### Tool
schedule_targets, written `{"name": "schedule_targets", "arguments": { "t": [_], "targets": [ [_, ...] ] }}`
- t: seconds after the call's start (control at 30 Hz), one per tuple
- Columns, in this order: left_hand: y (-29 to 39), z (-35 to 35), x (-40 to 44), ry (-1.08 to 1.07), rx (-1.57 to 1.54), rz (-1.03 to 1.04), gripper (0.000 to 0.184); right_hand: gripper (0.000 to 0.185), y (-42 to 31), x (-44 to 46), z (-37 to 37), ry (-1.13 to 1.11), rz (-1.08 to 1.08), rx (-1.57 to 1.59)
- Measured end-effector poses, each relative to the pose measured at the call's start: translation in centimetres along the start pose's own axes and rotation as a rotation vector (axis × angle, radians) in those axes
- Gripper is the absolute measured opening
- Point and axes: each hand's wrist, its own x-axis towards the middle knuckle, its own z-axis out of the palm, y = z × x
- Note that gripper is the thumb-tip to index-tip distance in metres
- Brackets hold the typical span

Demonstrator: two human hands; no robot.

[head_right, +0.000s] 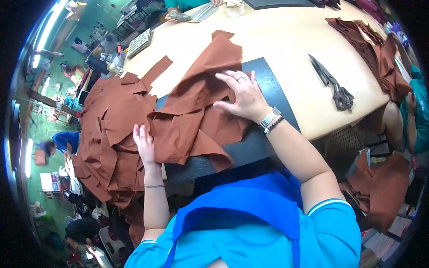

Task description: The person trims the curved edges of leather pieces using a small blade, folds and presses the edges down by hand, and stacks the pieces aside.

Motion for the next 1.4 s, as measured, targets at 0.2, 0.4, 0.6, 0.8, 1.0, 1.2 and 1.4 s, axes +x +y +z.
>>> {"name": "schedule_targets", "arguments": {
  "t": [0.2, 0.4, 0.6, 0.8, 1.0, 1.2, 1.4],
  "targets": [
    [6.9, 7.7, -2.4, -0.605, 0.990, 0.546, 0.067, 0.029, 1.1, -0.1, 1.2, -0.089, 0.001, -0.024],
    [2.8, 11.7, 4.0, -0.676, 0.844, 0.231, 0.033, 0.047, 1.3, -0.3, 0.9, -0.103, 0.002, 0.024],
    [5.4, 11.1, 4.7, -0.752, 1.029, 0.762, 0.030, 0.048, 1.6, -0.1, 1.0, -0.139, 0.019, -0.015],
    [2.7, 11.1, 9.5, -0.566, 0.568, 0.347, 0.024, 0.059, 2.0, -0.4, 0.4, -0.139, 0.060, 0.007],
    [3.4, -5.4, 27.3, -0.445, 0.476, 0.193, 0.026, 0.064, 2.9, -0.7, -0.4, -0.208, 0.053, -0.029],
    [6.9, -10.4, 24.5, -0.233, 1.043, -0.177, 0.029, 0.053, 2.4, -2.2, -1.1, -0.210, 0.040, -0.132],
    [9.6, -7.6, 17.7, -0.158, 0.984, 0.438, 0.034, 0.044, -0.4, -3.8, -5.0, -0.302, 0.103, -0.251]
  ]
}}
